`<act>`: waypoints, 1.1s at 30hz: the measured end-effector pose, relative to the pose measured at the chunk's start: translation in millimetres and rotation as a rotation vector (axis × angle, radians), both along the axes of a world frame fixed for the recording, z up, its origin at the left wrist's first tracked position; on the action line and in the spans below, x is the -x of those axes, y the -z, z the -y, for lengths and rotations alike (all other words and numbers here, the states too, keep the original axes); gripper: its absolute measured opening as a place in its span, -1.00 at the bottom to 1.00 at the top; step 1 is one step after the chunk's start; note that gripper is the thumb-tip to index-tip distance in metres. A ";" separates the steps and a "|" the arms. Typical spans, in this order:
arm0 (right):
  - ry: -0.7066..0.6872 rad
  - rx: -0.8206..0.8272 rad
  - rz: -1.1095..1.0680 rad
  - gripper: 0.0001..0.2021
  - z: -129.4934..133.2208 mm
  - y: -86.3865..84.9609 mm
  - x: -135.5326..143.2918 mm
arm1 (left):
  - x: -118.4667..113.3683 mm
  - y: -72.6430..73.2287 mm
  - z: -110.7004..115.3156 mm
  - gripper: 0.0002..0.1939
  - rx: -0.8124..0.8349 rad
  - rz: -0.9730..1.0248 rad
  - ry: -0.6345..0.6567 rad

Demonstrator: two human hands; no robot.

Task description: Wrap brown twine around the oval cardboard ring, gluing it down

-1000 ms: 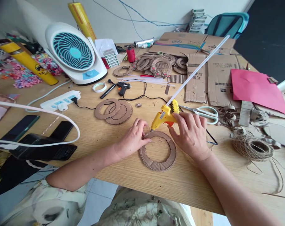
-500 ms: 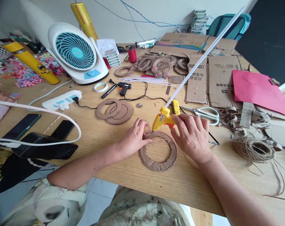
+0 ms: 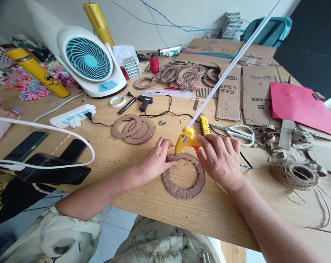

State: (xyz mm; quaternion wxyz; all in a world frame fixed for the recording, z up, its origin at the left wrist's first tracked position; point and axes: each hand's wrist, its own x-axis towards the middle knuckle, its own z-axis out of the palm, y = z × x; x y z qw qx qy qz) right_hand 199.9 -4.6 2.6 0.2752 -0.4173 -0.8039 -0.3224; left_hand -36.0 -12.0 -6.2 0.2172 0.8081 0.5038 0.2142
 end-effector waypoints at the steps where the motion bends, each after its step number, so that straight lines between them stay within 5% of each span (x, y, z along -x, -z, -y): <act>1: -0.001 0.000 0.001 -0.60 -0.1 0.0 -0.7 | 0.1 0.3 -0.1 -0.44 -0.003 0.002 0.001; 33: -0.024 -0.029 -0.024 -0.62 0.8 -4.2 -6.7 | 1.0 -2.2 -0.1 -0.46 -0.003 -0.032 0.022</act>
